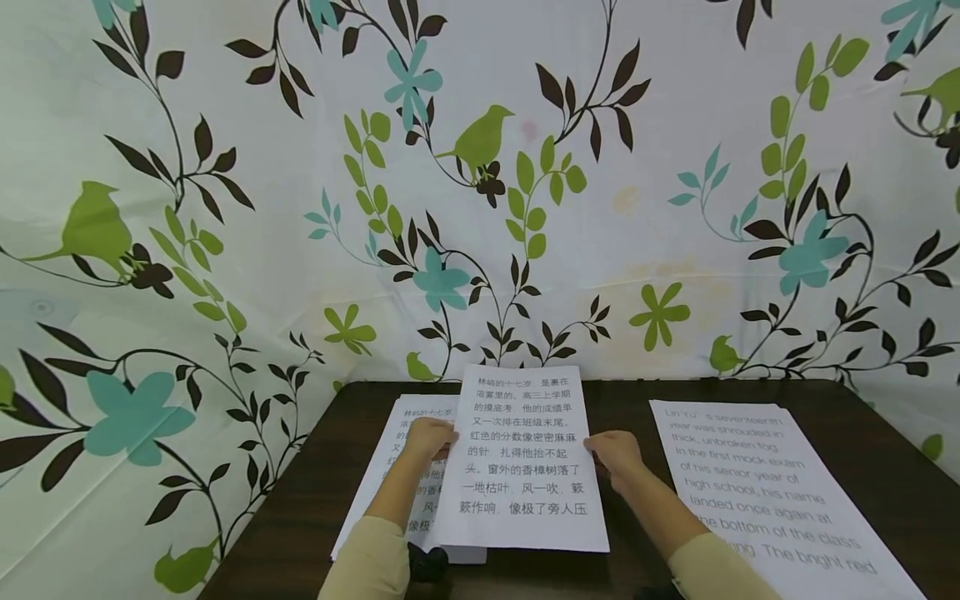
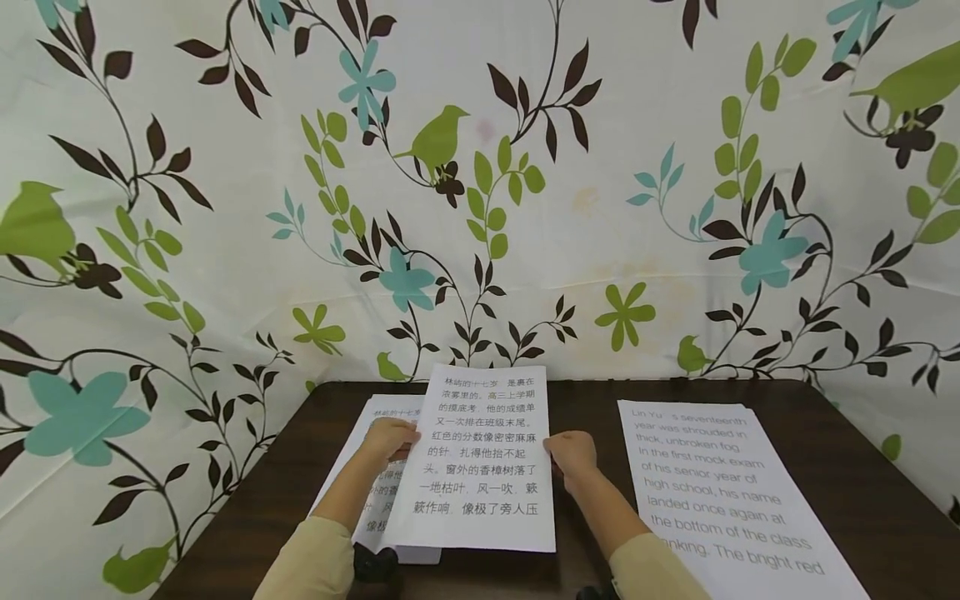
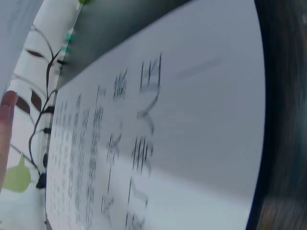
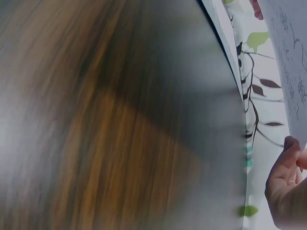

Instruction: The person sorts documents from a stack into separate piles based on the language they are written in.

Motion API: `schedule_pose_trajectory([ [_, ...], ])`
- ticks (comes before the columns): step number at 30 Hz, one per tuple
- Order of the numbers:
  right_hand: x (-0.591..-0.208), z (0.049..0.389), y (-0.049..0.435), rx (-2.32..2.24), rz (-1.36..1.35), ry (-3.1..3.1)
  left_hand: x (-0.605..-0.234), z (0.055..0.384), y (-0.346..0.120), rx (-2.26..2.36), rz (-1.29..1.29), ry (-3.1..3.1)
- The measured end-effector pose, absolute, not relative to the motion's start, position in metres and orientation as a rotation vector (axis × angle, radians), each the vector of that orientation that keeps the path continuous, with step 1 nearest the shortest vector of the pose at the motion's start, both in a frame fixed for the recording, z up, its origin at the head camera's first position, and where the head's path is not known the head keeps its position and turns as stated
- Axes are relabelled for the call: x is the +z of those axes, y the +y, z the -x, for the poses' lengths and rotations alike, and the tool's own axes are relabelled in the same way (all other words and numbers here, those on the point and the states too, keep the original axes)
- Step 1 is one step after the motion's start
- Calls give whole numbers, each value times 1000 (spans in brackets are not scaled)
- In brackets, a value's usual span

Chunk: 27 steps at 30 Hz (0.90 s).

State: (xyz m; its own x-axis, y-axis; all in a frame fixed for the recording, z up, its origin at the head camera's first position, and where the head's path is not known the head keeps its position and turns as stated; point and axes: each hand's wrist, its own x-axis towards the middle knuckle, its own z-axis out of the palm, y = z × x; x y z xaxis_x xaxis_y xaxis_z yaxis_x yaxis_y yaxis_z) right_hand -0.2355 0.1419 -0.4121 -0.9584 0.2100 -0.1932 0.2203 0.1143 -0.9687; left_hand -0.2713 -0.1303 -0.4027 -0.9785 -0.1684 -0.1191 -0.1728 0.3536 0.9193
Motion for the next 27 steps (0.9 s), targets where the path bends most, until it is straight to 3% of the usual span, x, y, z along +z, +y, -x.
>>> schedule_pose_trajectory([
  [20, -413, 246, 70, -2197, -416, 2206, -394, 271, -198, 1656, 410, 2699],
  [27, -414, 247, 46, -2185, -463, 2229, -408, 282, -222, 1574, 450, 2782],
])
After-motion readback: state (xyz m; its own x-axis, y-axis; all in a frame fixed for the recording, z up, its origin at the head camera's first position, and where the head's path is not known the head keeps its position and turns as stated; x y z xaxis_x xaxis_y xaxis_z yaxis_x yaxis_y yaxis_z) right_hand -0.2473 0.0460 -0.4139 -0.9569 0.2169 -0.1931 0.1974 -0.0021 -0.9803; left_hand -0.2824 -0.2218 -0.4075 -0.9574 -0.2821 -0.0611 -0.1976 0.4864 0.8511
